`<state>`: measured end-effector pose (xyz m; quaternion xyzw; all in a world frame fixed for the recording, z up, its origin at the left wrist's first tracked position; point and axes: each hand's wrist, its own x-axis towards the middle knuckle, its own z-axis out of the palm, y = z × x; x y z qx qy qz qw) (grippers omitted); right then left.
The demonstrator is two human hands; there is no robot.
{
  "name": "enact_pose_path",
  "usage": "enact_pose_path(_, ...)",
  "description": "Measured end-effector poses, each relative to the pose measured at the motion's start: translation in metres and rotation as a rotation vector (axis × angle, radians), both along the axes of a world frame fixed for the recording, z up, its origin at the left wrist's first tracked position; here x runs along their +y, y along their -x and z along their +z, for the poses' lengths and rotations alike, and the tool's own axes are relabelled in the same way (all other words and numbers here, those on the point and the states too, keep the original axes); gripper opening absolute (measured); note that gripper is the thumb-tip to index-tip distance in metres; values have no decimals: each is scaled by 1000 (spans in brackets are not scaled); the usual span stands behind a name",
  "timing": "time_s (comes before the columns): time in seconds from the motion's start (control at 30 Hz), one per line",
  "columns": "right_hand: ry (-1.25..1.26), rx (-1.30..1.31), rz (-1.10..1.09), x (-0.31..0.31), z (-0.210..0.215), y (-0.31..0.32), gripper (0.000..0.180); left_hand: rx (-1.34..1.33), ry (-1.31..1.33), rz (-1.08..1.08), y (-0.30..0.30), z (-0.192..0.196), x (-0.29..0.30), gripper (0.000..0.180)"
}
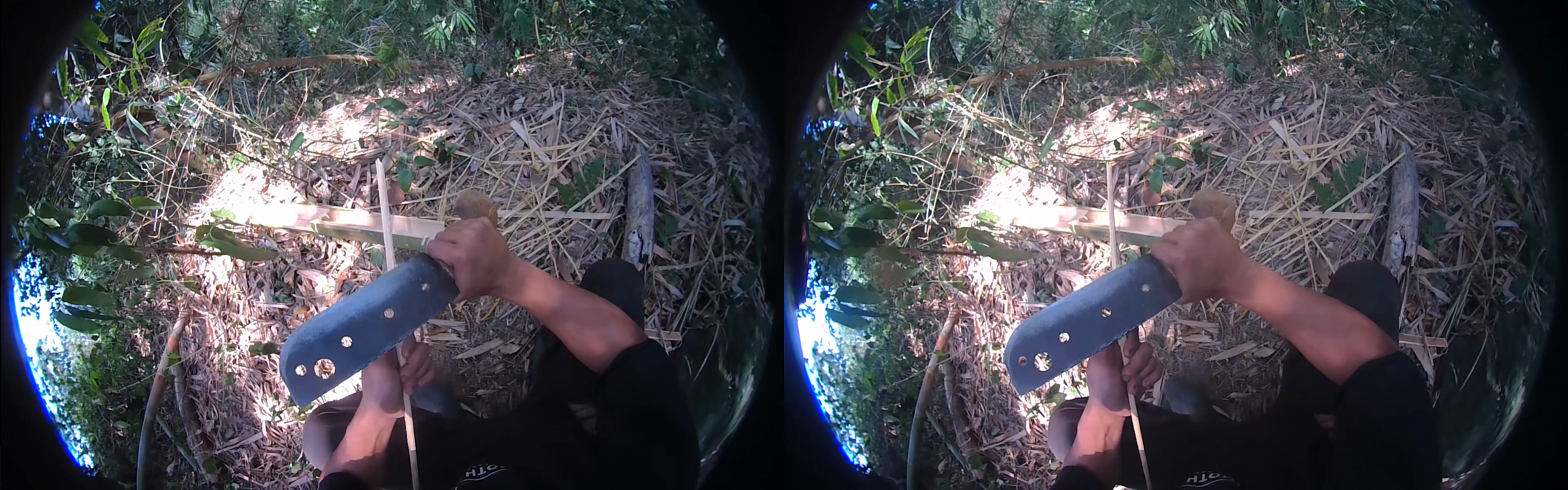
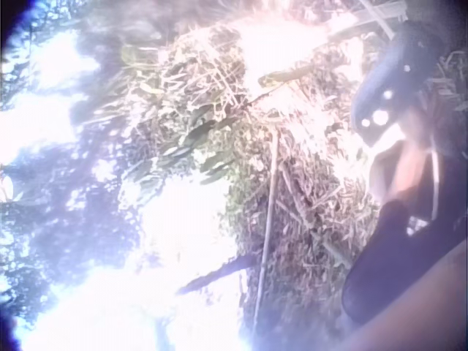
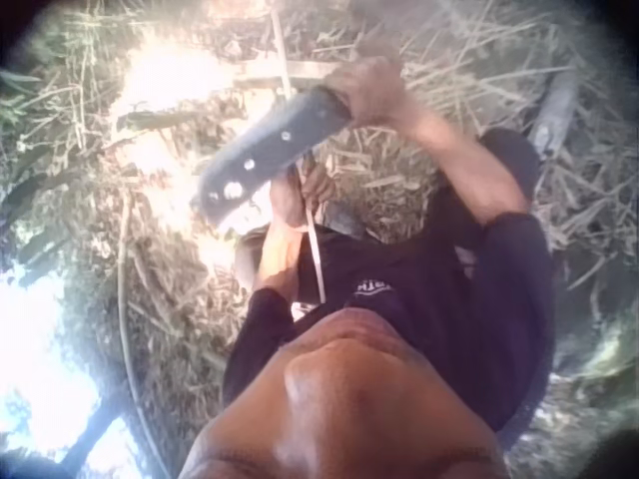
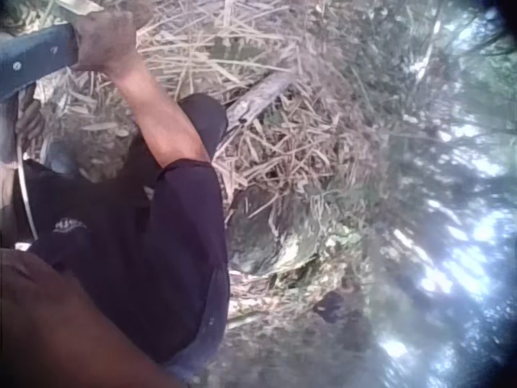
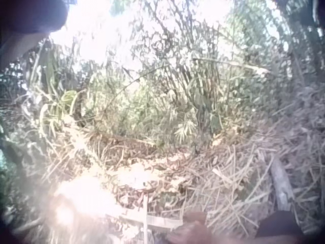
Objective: The person sits on the forest floor and uses a machete to split a long bamboo stalk into thin strips. They repeatedly strike the bamboo against a larger piece to drive the blade through the material, creating multiple thin slivers.
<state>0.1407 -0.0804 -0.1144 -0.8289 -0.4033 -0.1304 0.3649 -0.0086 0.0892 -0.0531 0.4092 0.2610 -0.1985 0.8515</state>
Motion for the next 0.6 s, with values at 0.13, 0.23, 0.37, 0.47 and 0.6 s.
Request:
enact_pose_path(0.13,185,580,-570,-20,10,-49,20,4,84,-116,9,-7,1,50)
enact_pose_path(0.23,-524,1216,-692,-37,-64,-84,18,-122,113,-279,18,12,-6,51)
enact_pose_path(0.37,-1626,1808,-486,-29,-67,-66,18,-101,-107,56,-3,7,1,49)
enact_pose_path(0.47,-1595,1942,-570,-37,-44,-52,8,-154,170,-28,-11,-5,26,49)
enact_pose_path(0.6,-1416,1916,-399,-32,-28,-39,14,-123,338,-49,-14,-4,24,51)
